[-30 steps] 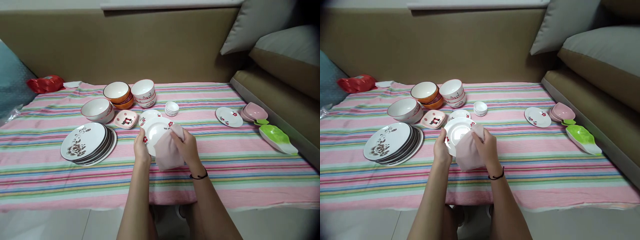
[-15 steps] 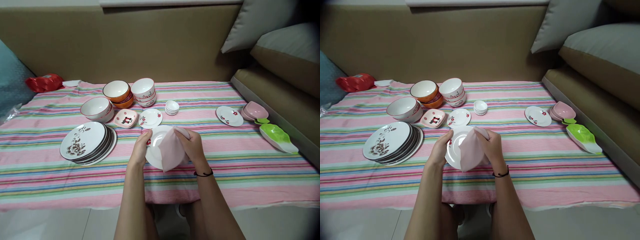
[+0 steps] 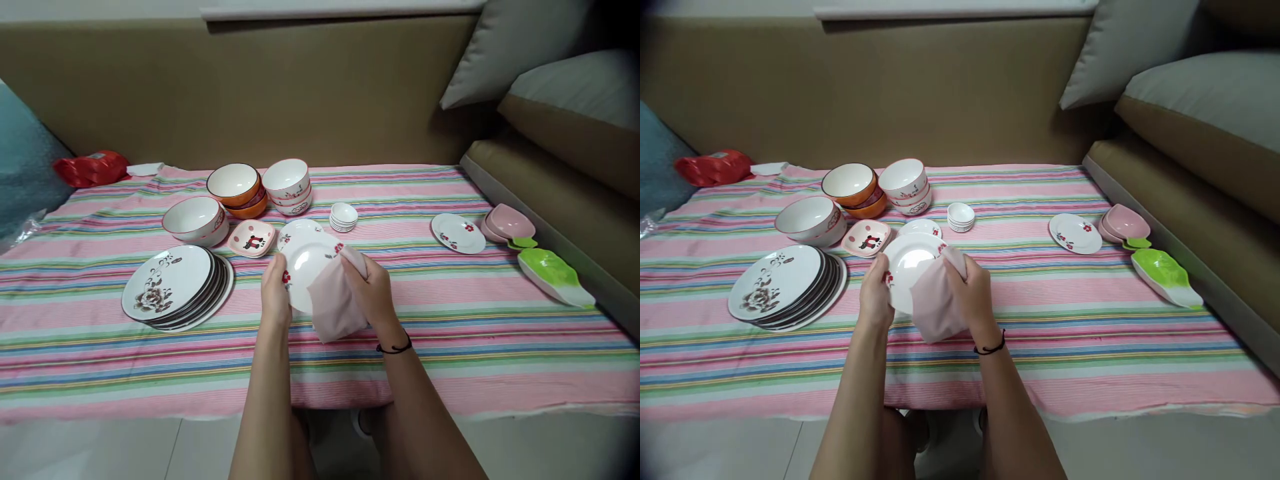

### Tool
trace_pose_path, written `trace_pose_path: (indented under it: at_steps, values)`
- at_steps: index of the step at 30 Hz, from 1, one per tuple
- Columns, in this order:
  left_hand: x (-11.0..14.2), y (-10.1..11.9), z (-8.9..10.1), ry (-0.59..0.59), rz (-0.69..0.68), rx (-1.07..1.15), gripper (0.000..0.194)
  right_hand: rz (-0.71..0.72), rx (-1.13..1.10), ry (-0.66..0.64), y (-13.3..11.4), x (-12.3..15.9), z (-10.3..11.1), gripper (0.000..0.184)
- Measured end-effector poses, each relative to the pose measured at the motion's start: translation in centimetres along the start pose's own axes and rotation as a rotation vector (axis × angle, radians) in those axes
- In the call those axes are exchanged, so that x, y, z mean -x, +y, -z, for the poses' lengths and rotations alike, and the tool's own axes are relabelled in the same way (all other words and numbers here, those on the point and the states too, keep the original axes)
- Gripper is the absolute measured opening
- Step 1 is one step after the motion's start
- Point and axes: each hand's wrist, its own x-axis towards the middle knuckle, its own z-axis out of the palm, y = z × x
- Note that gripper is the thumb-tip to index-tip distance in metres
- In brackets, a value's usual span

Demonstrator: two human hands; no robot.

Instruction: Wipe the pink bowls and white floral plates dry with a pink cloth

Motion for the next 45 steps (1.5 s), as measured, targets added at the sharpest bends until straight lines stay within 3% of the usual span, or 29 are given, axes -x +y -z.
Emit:
trace_pose_path:
  at_steps: [2,5,7,9,12,15,18,20,22,27,30,34,40,45]
  values:
    - [0.5,0.5,0.3,-0.199,0.119,-0.176,0.029,0.031,0.027,-0.013,0.2,-0.2,0.4,0.032]
    - [1.5,0.9,0.2,-0.498,0.296,-0.388,0.026,0.081,0.123,-0.130,0.5,-0.2,0.8,0.032]
    - [2.3,1.0,-0.1,-0.623,0.355,-0.448,0.028,0.083,0.175,-0.214,0.5,-0.2,0.8,0.033]
    - [2.7,1.0,-0.3,-0.662,0.368,-0.455,0.029,0.067,0.178,-0.248,0.5,-0.2,0.7,0.034]
    - [2.8,1.0,-0.3,-0.550,0.322,-0.403,0.029,0.027,0.111,-0.173,0.4,-0.2,0.8,0.035]
    - [2.3,0.7,-0.2,-0.270,0.236,-0.234,0.027,-0.050,0.011,-0.077,0.2,-0.3,1.0,0.036]
    - [1.4,0.0,-0.4,0.003,0.140,-0.002,0.035,-0.076,-0.072,-0.097,0.0,-0.3,0.9,0.033]
    - [0.8,-0.4,-0.6,0.085,0.115,0.061,0.042,-0.066,-0.080,-0.122,-0.1,-0.2,0.7,0.034]
    - [0.4,-0.7,-0.5,0.068,0.106,0.045,0.043,-0.059,-0.059,-0.118,0.0,-0.2,0.6,0.035]
    - [0.6,-0.3,-0.1,-0.235,0.243,-0.124,0.034,-0.052,-0.012,-0.083,0.7,-0.4,1.2,0.034]
    - [1.1,0.0,-0.2,-0.325,0.305,-0.157,0.029,-0.060,0.033,-0.132,0.8,-0.5,1.6,0.038]
    - [1.3,-0.4,-0.8,-0.238,0.236,-0.083,0.029,-0.048,0.052,-0.134,0.8,-0.6,1.9,0.036]
    - [0.6,-1.7,-1.9,0.082,0.033,0.127,0.038,-0.022,0.215,-0.060,2.0,-0.2,1.8,0.041]
    - [0.6,-2.0,-1.4,0.021,0.065,0.125,0.041,-0.007,0.172,-0.038,1.8,0.8,1.8,0.039]
